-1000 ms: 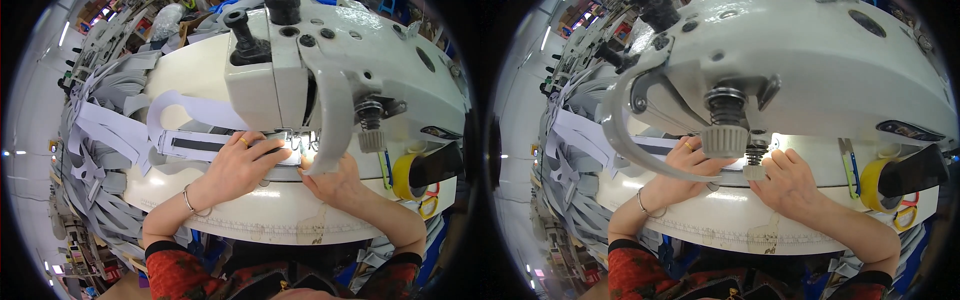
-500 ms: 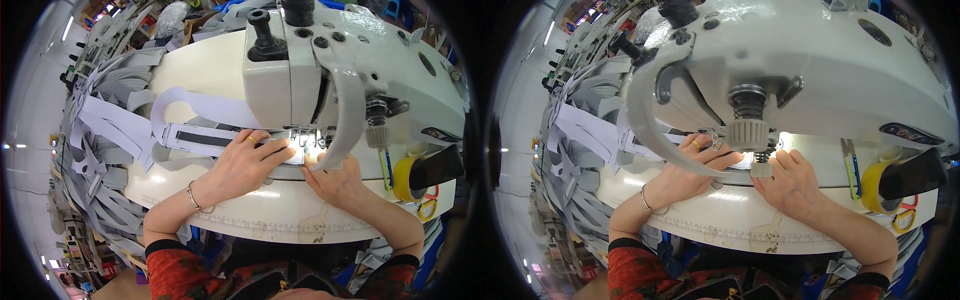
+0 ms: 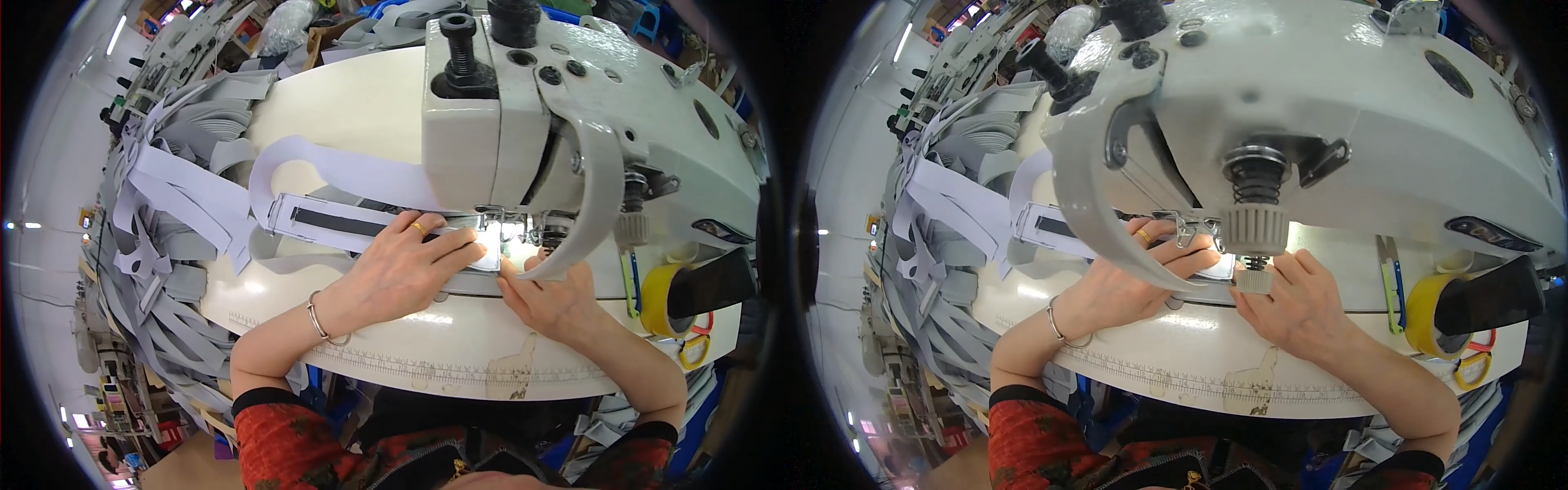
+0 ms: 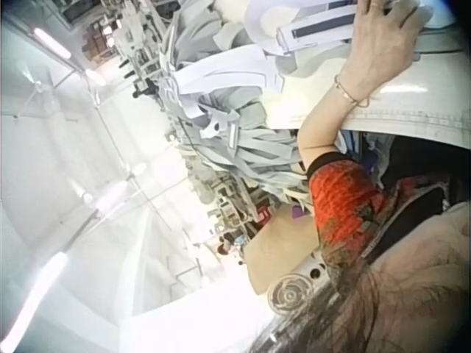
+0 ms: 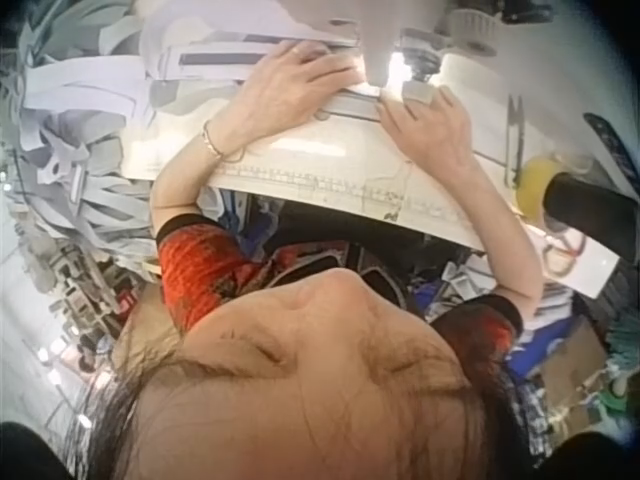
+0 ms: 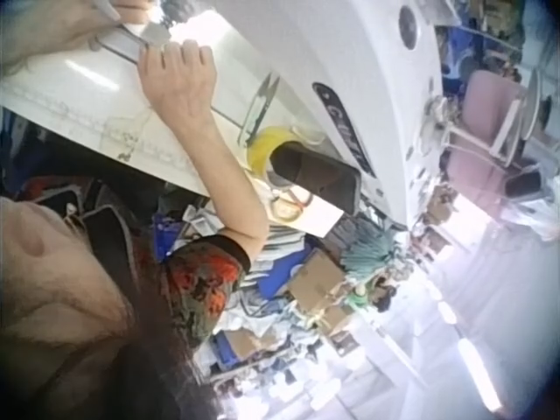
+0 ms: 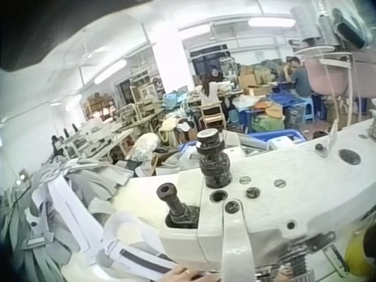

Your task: Sewing grey fabric strips using an industrial sewing machine in a workshop.

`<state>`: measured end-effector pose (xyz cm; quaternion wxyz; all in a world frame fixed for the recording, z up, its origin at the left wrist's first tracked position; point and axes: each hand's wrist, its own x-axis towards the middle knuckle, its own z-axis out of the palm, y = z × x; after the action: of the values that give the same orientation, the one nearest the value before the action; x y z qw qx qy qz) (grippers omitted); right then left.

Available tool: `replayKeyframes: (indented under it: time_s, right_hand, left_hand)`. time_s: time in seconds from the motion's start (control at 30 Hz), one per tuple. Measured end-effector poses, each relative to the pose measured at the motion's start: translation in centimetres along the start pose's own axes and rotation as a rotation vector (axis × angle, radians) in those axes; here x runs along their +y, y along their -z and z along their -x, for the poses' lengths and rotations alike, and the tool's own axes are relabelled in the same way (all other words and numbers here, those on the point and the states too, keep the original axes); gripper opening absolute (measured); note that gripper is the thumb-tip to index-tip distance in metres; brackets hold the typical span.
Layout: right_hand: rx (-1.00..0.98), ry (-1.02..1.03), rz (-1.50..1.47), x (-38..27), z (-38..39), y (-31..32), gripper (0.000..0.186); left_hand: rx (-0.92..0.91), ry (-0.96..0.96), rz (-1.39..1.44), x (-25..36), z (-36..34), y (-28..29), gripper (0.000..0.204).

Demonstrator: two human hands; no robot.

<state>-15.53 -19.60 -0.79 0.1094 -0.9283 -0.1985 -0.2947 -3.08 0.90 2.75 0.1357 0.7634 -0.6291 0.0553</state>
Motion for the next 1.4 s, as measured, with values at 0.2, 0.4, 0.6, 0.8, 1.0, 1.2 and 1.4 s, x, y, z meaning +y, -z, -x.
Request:
replayKeyframes:
  time_s: [0.2, 0.4, 0.6, 0.8, 1.0, 1.2, 1.4]
  right_hand:
    - [-0.006, -0.001, -0.058, 0.7, -0.1, 0.5, 0.020]
    - [0.113, -0.139, -0.221, 1.7, 0.2, 0.3, 0.021]
    - [0.056, -0.019, -0.224, 0.6, -0.5, -0.1, 0.025]
    - [0.036, 0.003, -0.151, 0.1, -0.5, 0.0, 0.030]
    - [0.038, 0.014, -0.119, -0.2, -0.5, -0.1, 0.032]
    - [0.033, -0.003, -0.155, -0.1, -0.1, -0.2, 0.030]
    - [0.022, -0.020, -0.182, -0.3, -0.1, -0.3, 0.029]
  left_hand:
    - [0.001, -0.031, -0.068, 0.1, -0.1, 0.0, 0.049]
    - [0.003, -0.064, -0.138, 0.2, -0.2, 0.0, 0.048]
    - [0.007, -0.122, -0.175, 0.3, 0.1, 0.0, 0.046]
    - [0.030, 0.040, 0.144, 0.8, -1.1, 1.7, 0.037]
    - [-0.277, 0.353, 0.174, -0.7, -4.4, 2.5, 0.034]
    - [-0.392, 0.465, 0.217, -1.1, -5.6, 1.6, 0.039]
    - [-0.405, 0.556, 0.471, -2.8, -5.4, 1.0, 0.031]
